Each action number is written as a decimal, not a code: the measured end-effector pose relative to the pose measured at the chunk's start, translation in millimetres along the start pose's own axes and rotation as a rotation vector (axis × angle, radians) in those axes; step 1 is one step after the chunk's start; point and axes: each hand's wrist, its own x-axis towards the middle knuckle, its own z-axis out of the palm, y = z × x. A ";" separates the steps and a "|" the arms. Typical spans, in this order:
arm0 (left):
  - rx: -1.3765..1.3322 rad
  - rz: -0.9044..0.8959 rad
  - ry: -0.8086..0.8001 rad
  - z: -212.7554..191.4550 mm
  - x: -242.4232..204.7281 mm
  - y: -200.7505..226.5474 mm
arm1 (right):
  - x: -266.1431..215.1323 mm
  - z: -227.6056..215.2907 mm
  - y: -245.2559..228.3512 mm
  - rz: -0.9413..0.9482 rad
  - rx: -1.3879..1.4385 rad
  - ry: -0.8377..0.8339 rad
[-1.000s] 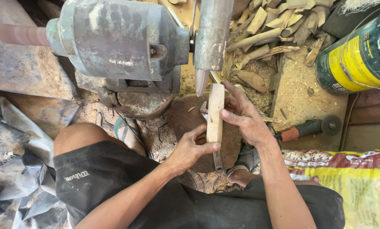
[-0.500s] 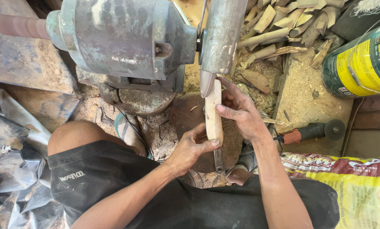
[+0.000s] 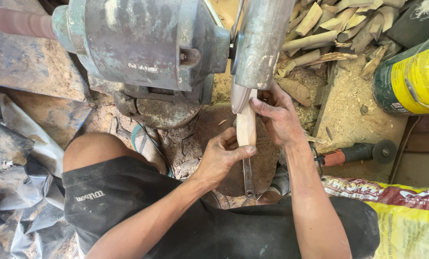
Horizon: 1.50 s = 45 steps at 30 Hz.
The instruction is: The person holds a curved wooden piece against a rotating grinding wheel, shaping and smoothing its surface. The person rotates the wood frequently to grind different edges and contours.
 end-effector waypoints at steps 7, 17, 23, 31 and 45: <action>-0.010 0.013 0.035 -0.4 16.2 6.8 | 19.5 -7.6 4.1 -0.026 0.089 0.017; -0.064 0.046 0.064 3.9 31.2 14.4 | 39.2 -17.3 10.1 -0.015 0.156 0.035; 0.183 0.023 0.121 6.2 28.6 26.3 | 35.6 -14.2 11.3 0.056 0.115 0.109; 0.701 0.349 0.098 15.1 -8.7 15.0 | -5.4 -7.4 30.0 -0.007 0.170 0.131; 0.270 0.042 -0.024 7.6 -13.1 11.2 | -5.7 22.0 34.9 -0.097 0.004 0.266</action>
